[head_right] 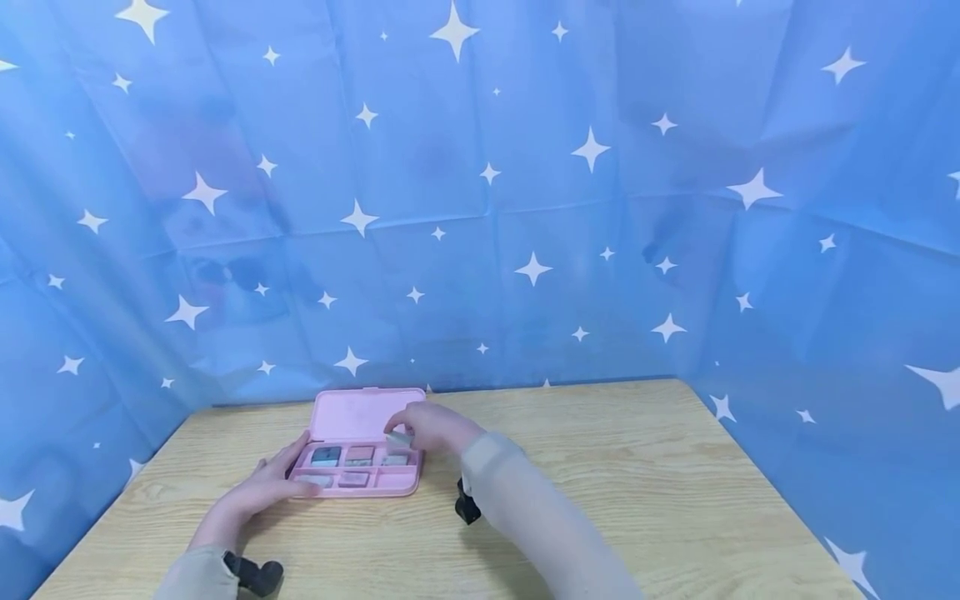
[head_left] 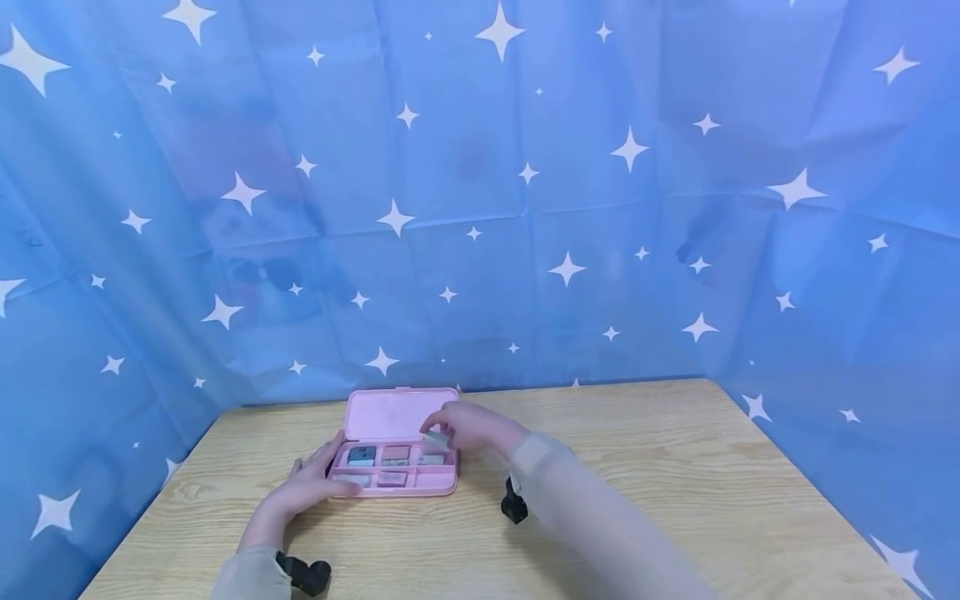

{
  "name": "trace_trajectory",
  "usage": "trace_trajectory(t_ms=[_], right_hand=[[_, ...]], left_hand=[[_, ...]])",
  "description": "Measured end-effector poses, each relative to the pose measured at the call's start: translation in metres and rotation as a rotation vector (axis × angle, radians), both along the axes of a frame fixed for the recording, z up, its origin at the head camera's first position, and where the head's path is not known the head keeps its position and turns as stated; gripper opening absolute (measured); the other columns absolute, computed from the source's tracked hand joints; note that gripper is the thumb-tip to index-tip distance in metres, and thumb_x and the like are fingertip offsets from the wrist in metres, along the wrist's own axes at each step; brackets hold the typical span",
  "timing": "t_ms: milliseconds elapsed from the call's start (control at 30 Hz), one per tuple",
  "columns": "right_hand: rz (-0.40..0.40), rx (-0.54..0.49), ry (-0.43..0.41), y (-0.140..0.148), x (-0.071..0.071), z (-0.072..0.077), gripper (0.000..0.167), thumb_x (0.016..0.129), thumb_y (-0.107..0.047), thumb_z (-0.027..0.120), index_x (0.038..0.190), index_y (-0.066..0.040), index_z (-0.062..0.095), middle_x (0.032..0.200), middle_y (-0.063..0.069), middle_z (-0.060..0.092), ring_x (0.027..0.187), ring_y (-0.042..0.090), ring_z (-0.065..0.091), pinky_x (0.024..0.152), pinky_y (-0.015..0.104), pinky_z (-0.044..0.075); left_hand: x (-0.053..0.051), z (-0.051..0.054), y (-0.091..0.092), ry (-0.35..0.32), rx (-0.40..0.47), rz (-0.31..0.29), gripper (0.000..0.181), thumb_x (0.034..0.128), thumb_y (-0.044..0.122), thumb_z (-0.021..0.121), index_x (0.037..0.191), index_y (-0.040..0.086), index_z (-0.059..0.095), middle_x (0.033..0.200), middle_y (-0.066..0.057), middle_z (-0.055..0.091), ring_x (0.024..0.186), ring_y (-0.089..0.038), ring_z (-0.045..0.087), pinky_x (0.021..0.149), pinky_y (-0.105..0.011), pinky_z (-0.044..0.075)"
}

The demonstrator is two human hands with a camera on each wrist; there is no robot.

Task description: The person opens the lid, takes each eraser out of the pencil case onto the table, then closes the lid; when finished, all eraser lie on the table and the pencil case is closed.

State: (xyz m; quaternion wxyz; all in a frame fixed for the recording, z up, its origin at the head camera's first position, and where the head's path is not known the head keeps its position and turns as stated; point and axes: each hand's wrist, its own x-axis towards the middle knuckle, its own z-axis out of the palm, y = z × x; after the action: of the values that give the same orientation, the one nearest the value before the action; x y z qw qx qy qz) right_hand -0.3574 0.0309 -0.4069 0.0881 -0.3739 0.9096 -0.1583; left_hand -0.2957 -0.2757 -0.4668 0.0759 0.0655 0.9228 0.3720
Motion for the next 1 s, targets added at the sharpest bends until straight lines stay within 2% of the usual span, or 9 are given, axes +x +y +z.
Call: trace_trajectory(t_ms=[200,400,600,833,1000], right_hand=[[0.001,-0.096,-0.029,0.019,0.002,0.002,0.055,0.083,0.009,0.061,0.131,-0.019,0.062,0.112,0.001,0.062,0.099,0.015,0.06,0.085,0.025,0.05],[-0.007,-0.202,-0.027,0.045,0.011,0.002,0.047,0.086,0.007,0.061,0.129,-0.012,0.06,0.101,0.003,0.066,0.091,0.015,0.063,0.077,0.025,0.052],[-0.045,-0.321,-0.051,0.064,0.024,-0.002,0.046,0.088,0.004,0.063,0.132,-0.008,0.057,0.097,0.002,0.066,0.089,0.015,0.063,0.075,0.027,0.053],[-0.105,-0.428,-0.112,0.076,0.043,-0.005,0.047,0.087,0.0,0.066,0.131,-0.013,0.057,0.091,-0.002,0.063,0.082,0.013,0.06,0.07,0.03,0.051],[-0.151,-0.471,-0.133,0.081,0.05,-0.005,0.047,0.085,-0.004,0.07,0.13,-0.014,0.058,0.09,-0.004,0.063,0.08,0.013,0.058,0.069,0.03,0.051]], left_hand=[[-0.001,0.001,0.001,-0.02,0.011,-0.014,0.113,0.0745,0.044,0.079,0.156,0.007,0.009,0.157,-0.029,0.01,0.143,-0.048,0.002,0.109,-0.063,-0.013],[-0.002,0.0,0.003,-0.014,-0.001,-0.017,0.114,0.0741,0.044,0.079,0.156,0.007,0.008,0.157,-0.028,0.011,0.143,-0.048,0.003,0.11,-0.063,-0.012],[-0.002,0.0,0.002,-0.011,-0.023,-0.01,0.115,0.0744,0.046,0.078,0.156,0.008,0.007,0.158,-0.027,0.01,0.143,-0.048,0.002,0.109,-0.063,-0.012],[0.001,0.001,0.0,-0.021,-0.019,-0.02,0.113,0.0764,0.045,0.078,0.156,0.007,0.007,0.157,-0.029,0.008,0.142,-0.049,0.0,0.109,-0.064,-0.012],[0.002,0.001,0.0,-0.022,-0.018,-0.029,0.112,0.0772,0.044,0.077,0.156,0.006,0.006,0.156,-0.03,0.009,0.142,-0.05,0.001,0.109,-0.064,-0.012]])
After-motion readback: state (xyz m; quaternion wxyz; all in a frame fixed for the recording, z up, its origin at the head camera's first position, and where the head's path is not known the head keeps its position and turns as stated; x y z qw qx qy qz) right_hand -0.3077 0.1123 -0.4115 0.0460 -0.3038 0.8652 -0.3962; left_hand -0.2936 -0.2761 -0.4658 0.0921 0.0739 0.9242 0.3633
